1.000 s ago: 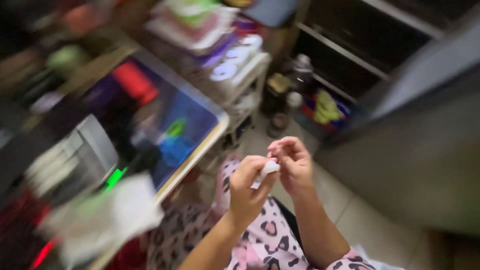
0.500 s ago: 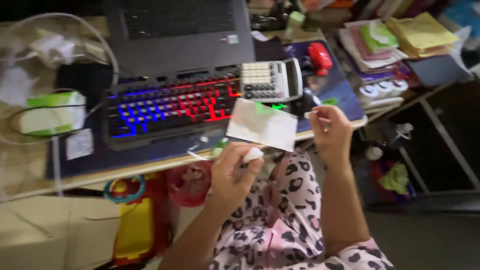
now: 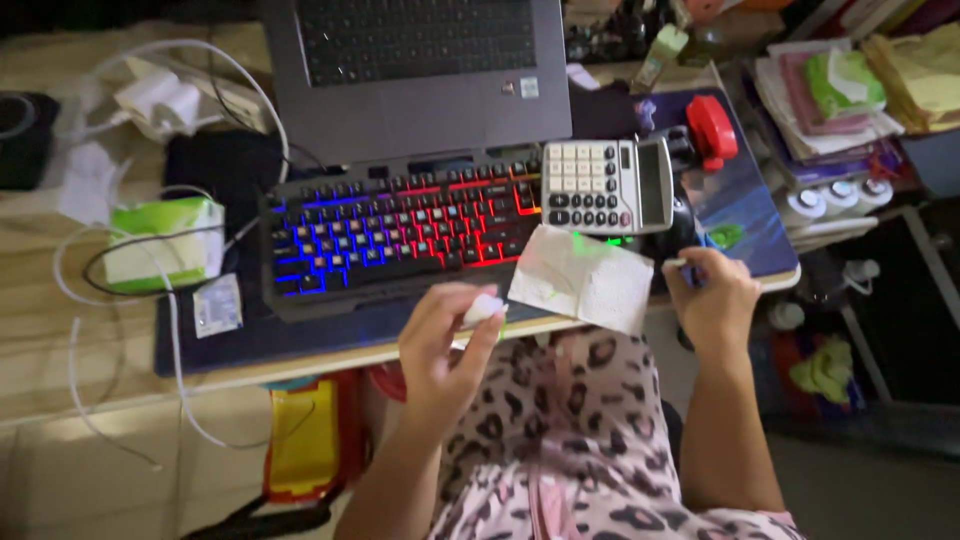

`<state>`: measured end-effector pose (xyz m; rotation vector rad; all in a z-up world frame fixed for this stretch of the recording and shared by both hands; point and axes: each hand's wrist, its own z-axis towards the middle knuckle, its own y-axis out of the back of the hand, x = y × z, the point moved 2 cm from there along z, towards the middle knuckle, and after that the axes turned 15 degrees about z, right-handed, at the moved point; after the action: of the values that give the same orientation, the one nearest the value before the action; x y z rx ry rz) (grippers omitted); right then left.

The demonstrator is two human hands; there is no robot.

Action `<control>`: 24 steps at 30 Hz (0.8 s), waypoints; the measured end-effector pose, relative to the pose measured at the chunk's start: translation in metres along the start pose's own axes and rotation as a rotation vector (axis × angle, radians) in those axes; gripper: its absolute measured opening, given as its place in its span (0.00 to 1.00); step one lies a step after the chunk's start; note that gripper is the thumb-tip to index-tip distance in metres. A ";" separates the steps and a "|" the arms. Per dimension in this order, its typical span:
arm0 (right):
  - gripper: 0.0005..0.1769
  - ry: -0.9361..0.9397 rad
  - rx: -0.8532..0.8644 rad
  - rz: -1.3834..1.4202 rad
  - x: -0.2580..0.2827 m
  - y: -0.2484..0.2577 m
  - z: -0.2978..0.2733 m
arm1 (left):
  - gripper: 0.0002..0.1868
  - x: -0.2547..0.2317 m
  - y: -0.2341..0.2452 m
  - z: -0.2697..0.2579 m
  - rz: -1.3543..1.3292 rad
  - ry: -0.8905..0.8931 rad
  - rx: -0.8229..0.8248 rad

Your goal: The recorder uses a toothpick to apply glue or cleaner to a small green plastic component at a desk.

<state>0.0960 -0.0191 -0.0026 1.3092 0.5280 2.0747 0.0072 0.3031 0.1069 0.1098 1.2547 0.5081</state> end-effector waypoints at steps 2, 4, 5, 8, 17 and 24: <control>0.15 -0.012 -0.015 0.011 0.010 0.008 -0.001 | 0.10 -0.003 -0.005 0.007 0.066 -0.021 0.015; 0.16 -0.015 -0.032 0.021 0.028 0.010 0.003 | 0.11 -0.002 -0.011 0.010 0.130 -0.046 0.025; 0.14 -0.019 -0.001 0.087 0.041 0.008 0.005 | 0.10 0.000 -0.014 0.008 0.117 -0.065 0.007; 0.11 -0.019 0.189 0.280 0.088 -0.012 0.022 | 0.10 0.001 -0.020 0.003 0.049 -0.052 -0.023; 0.04 0.114 0.475 0.311 0.090 -0.044 0.034 | 0.10 0.002 -0.009 -0.027 0.055 -0.029 -0.133; 0.06 -0.066 0.521 0.242 0.093 -0.025 0.037 | 0.10 -0.006 -0.006 -0.036 0.079 -0.042 -0.155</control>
<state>0.1076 0.0627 0.0585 1.8048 0.9678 2.1574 -0.0254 0.2884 0.0990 0.0391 1.1690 0.6661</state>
